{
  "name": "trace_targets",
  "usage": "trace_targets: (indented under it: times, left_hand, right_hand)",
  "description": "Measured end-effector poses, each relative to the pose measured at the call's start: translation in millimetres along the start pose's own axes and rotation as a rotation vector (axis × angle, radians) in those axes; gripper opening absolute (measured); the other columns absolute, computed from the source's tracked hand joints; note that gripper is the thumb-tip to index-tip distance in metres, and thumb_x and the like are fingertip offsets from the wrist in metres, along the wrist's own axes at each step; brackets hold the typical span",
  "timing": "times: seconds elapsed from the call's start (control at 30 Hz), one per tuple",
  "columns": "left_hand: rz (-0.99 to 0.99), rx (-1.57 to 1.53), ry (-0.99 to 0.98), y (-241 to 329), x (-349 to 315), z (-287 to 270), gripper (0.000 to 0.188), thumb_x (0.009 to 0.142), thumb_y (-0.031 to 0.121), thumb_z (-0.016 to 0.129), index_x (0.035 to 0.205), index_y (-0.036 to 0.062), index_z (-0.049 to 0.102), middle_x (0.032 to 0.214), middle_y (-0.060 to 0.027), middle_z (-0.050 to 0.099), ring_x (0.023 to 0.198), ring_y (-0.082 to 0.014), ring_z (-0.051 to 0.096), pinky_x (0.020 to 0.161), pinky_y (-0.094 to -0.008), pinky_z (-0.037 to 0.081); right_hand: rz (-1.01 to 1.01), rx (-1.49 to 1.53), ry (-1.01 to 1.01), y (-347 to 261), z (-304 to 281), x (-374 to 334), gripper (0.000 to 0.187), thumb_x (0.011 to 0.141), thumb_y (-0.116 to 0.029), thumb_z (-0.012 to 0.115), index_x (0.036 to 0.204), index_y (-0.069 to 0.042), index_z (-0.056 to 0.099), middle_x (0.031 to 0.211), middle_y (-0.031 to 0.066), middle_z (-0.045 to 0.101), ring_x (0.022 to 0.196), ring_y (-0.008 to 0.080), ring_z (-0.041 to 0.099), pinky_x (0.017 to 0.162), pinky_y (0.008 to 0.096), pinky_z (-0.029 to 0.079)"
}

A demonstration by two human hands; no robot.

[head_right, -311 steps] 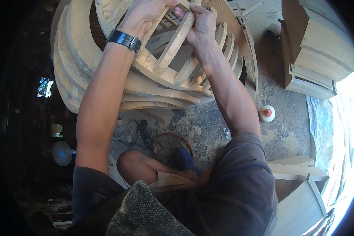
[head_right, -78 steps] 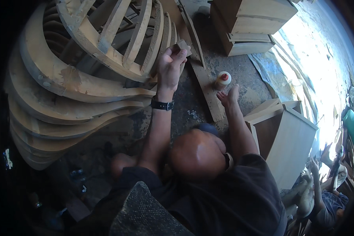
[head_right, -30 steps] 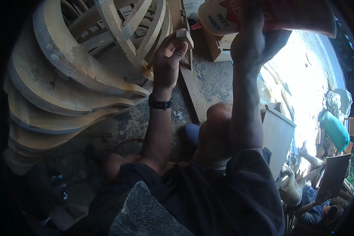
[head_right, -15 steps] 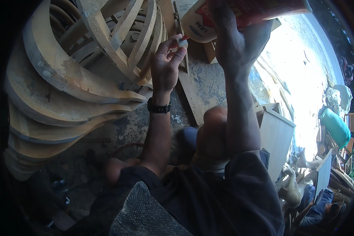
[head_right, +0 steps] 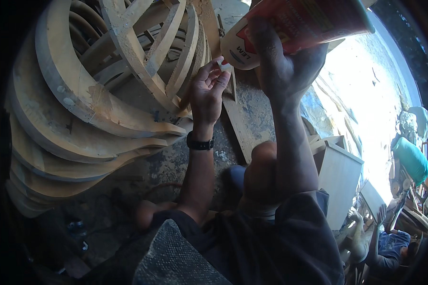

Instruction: The person measures, cuts, sands, and glues small wooden components to a curved wooden furniture frame. The person uses a ruler to measure, a miter saw to cut a small wooden piece, a handheld sander to smooth it, and applies glue from a bottle before attaching it to the frame.

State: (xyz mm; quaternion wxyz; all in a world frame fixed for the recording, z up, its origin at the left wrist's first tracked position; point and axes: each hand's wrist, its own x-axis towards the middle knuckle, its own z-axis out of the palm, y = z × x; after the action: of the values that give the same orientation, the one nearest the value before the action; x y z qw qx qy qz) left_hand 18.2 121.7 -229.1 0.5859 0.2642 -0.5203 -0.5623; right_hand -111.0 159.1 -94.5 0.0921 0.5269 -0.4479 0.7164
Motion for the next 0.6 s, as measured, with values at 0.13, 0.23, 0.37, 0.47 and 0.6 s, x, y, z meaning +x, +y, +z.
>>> trace_targets:
  times: [0.13, 0.23, 0.37, 0.47, 0.6]
  left_hand:
    - [-0.038, 0.013, 0.001, 4, 0, -2, 0.033, 0.098, 0.013, 0.07, 0.13, 0.0082, 0.066, 0.119, -0.0056, 0.066, 0.11, -0.0164, 0.064, 0.099, -0.0373, 0.048]
    - [-0.019, 0.033, 0.0, 7, 0, -1, 0.034, 0.097, 0.013, 0.071, 0.13, 0.0084, 0.066, 0.12, -0.0053, 0.067, 0.111, -0.0164, 0.064, 0.099, -0.0373, 0.048]
    - [0.009, 0.073, 0.007, 6, 1, -2, 0.033, 0.096, 0.014, 0.071, 0.129, 0.0086, 0.067, 0.119, -0.0048, 0.067, 0.111, -0.0161, 0.064, 0.099, -0.0372, 0.047]
    - [0.018, 0.071, -0.002, 5, 1, -4, 0.034, 0.096, 0.013, 0.071, 0.129, 0.009, 0.067, 0.119, -0.0047, 0.067, 0.111, -0.016, 0.064, 0.099, -0.037, 0.047]
    - [0.039, 0.107, -0.004, 3, 1, -4, 0.035, 0.096, 0.013, 0.071, 0.13, 0.0097, 0.067, 0.119, -0.0048, 0.066, 0.11, -0.0163, 0.064, 0.099, -0.0371, 0.047]
  right_hand:
    - [-0.027, 0.049, 0.015, 1, 6, 2, 0.024, 0.09, -0.02, 0.072, 0.103, 0.0, 0.07, 0.093, 0.0078, 0.072, 0.081, 0.0158, 0.066, 0.076, 0.0309, 0.051]
    - [-0.023, 0.076, 0.046, 3, 3, 5, 0.024, 0.089, -0.018, 0.073, 0.104, 0.001, 0.07, 0.093, 0.0076, 0.072, 0.082, 0.0158, 0.066, 0.078, 0.0304, 0.051]
    - [-0.038, -0.025, 0.057, -5, 7, 10, 0.038, 0.096, -0.037, 0.065, 0.103, 0.0, 0.069, 0.089, 0.0099, 0.071, 0.08, 0.0206, 0.068, 0.08, 0.0349, 0.055]
    - [0.036, 0.06, 0.044, -21, 15, 6, 0.034, 0.097, -0.031, 0.068, 0.111, -0.001, 0.064, 0.097, 0.0068, 0.068, 0.085, 0.016, 0.063, 0.077, 0.0316, 0.05]
    - [0.041, 0.09, -0.042, -16, 9, 8, 0.03, 0.098, -0.027, 0.068, 0.114, -0.002, 0.063, 0.099, 0.0052, 0.067, 0.087, 0.0136, 0.061, 0.076, 0.0298, 0.048]
